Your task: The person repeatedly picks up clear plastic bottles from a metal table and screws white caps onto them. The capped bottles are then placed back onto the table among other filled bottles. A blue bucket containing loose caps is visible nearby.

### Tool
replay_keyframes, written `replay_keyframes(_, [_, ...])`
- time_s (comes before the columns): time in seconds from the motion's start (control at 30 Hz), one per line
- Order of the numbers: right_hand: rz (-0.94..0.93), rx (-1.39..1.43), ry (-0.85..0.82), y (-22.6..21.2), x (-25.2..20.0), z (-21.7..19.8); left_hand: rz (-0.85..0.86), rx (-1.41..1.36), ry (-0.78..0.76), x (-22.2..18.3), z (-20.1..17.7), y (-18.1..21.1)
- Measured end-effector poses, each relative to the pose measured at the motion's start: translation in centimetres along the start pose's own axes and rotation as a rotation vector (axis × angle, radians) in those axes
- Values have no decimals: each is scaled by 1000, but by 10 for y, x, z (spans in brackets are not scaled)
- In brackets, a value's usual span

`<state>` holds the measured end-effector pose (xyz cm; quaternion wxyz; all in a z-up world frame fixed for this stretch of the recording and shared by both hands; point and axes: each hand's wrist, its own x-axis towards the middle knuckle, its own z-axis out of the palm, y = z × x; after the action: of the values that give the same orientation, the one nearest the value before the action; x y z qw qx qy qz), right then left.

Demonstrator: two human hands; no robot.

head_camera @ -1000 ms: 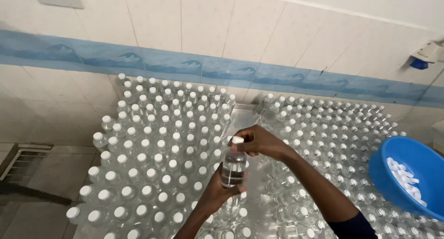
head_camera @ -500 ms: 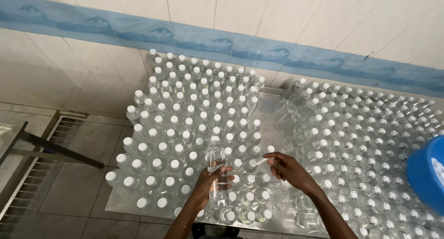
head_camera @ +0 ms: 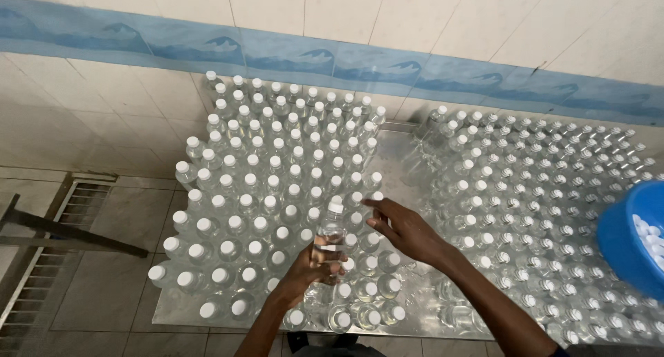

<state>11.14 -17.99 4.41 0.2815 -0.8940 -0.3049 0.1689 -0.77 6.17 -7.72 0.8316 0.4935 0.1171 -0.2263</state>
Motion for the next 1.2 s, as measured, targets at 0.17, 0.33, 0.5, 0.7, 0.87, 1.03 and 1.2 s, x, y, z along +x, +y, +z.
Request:
replay_keyframes(0.17, [-261,-243,-191,-14,3,-33,63,113,-227,1,-8,-3])
replay_keyframes(0.33, [-789,-661,-172,-6,-8,-40,-37,332,-474,-18,11,38])
replay_keyframes(0.5, [-613,-385,-206,5,-34,-19,-41,459,-561,-16,21,52])
replay_keyframes(0.7, [439,330,-406,3,-62,-11,23,903,-354,-16,45,49])
replay_keyframes(0.87, [377,315,-270,13,-78,-33,-13,847,-319,-13,59,51])
replay_keyframes(1.03, [-763,-894,-131,66,-94,-29,-93,931,-457,-8,65,49])
replay_keyframes(1.2, [107,345,-351,36,-112,-14,-61,1002,-442,-10,84,50])
